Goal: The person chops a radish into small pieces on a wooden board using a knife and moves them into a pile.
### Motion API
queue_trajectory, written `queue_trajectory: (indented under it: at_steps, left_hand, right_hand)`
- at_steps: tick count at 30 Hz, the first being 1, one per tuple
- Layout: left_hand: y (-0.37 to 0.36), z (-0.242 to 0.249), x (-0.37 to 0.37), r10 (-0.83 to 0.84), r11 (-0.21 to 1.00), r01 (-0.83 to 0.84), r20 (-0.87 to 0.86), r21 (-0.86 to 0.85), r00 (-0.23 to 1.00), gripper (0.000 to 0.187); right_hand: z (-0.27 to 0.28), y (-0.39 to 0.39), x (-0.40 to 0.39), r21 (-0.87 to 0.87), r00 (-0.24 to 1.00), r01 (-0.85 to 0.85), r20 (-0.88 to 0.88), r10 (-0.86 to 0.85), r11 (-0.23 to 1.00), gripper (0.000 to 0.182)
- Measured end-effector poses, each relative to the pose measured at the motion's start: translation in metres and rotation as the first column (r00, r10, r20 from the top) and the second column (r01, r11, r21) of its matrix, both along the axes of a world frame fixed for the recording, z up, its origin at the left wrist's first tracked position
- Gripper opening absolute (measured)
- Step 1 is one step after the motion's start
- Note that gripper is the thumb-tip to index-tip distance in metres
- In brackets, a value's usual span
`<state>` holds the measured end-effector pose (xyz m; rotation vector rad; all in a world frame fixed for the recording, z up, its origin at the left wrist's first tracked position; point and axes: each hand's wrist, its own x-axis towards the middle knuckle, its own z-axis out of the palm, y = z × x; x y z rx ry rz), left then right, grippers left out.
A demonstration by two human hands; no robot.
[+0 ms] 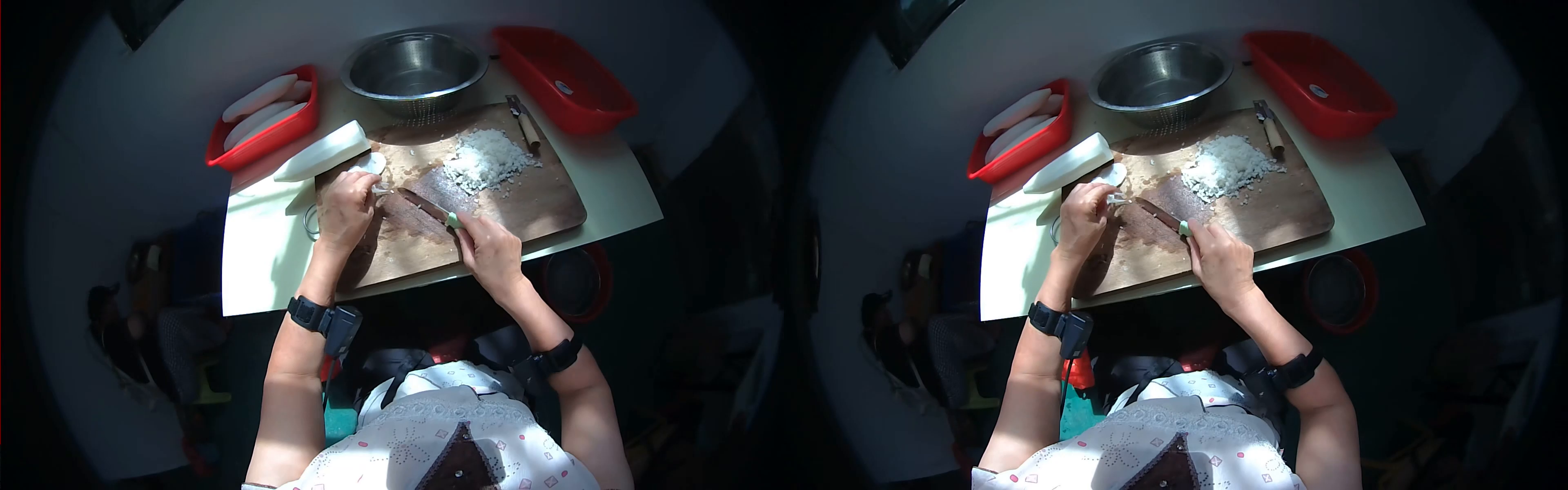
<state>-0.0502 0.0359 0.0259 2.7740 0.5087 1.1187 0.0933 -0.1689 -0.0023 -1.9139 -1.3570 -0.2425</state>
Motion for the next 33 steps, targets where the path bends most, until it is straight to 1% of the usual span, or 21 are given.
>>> queue_trajectory:
  at_steps: [1,2,3,5,7,9,10,11,13,16,19,22,25,28,31,33]
  left_hand:
    - [-0.001,0.003,-0.002,0.028,0.999,-0.028,0.007,-0.025,1.0,0.018]
    - [-0.002,0.004,-0.001,0.036,0.999,-0.036,0.042,-0.013,0.998,0.018]
    - [-0.007,0.007,0.0,0.031,0.999,-0.029,0.057,-0.039,0.998,0.017]
    - [-0.02,0.01,0.003,0.015,0.995,-0.007,0.086,-0.095,0.996,0.017]
    - [-0.033,0.002,0.012,-0.063,0.943,0.112,0.165,-0.312,0.984,0.017]
    - [-0.052,0.002,0.02,-0.082,0.893,0.165,0.21,-0.419,0.974,0.017]
    - [-0.052,-0.006,0.025,-0.096,0.908,0.187,0.248,-0.374,0.964,0.016]
    - [-0.054,-0.016,0.028,-0.065,0.882,0.178,0.26,-0.437,0.963,0.016]
    - [-0.055,-0.026,0.025,-0.108,0.962,0.126,0.084,-0.244,0.991,0.025]
    - [-0.054,-0.029,0.02,-0.13,0.984,0.135,0.054,-0.112,0.99,0.028]
    - [-0.062,-0.022,0.012,-0.137,0.948,0.13,-0.005,-0.289,0.991,0.029]
    - [-0.067,-0.023,0.011,-0.087,0.954,0.09,0.021,-0.287,0.996,0.029]
    - [-0.066,-0.025,0.016,-0.105,0.974,0.116,0.067,-0.195,0.992,0.025]
    - [-0.069,-0.027,0.022,-0.099,0.978,0.093,-0.026,-0.189,0.995,0.023]
    - [-0.069,-0.029,0.028,-0.086,0.975,0.079,-0.025,-0.206,0.996,0.023]
    - [-0.067,-0.03,0.03,-0.109,0.973,0.1,-0.033,-0.209,0.993,0.022]
  right_hand:
    - [0.0,0.0,0.008,0.028,0.998,0.053,0.021,-0.053,0.998,0.026]
    - [0.0,0.0,0.017,0.021,0.992,0.123,0.038,-0.124,0.992,0.026]
    - [0.001,-0.001,0.025,0.015,0.98,0.193,0.056,-0.193,0.981,0.027]
    - [0.007,-0.004,0.032,0.031,0.984,0.179,-0.026,-0.178,0.983,0.025]
    - [0.01,-0.006,0.032,0.072,0.993,0.094,-0.076,-0.089,0.993,0.025]
    - [0.003,-0.005,0.035,0.083,0.992,0.087,-0.1,-0.078,0.993,0.025]
    - [-0.001,-0.004,0.036,0.09,0.991,0.083,-0.112,-0.072,0.992,0.025]
    - [-0.004,-0.003,0.037,0.079,0.99,0.074,-0.128,-0.063,0.994,0.025]
    - [-0.008,-0.006,0.039,0.052,0.986,0.056,-0.159,-0.047,0.997,0.024]
    - [-0.006,-0.009,0.04,0.094,0.991,-0.022,-0.132,0.034,0.995,0.025]
    - [-0.004,-0.013,0.038,0.05,0.993,-0.048,-0.101,0.053,0.998,0.028]
    - [-0.002,-0.014,0.035,0.067,0.995,-0.087,0.047,0.084,0.994,0.032]
    - [-0.005,-0.015,0.036,0.013,0.987,-0.104,0.123,0.102,0.994,0.036]
    - [-0.003,-0.018,0.038,-0.051,0.974,-0.139,0.171,0.146,0.989,0.038]
    - [-0.002,-0.016,0.038,-0.013,0.985,-0.104,0.138,0.105,0.994,0.035]
    - [-0.002,-0.015,0.04,0.027,0.993,-0.094,0.074,0.092,0.995,0.033]
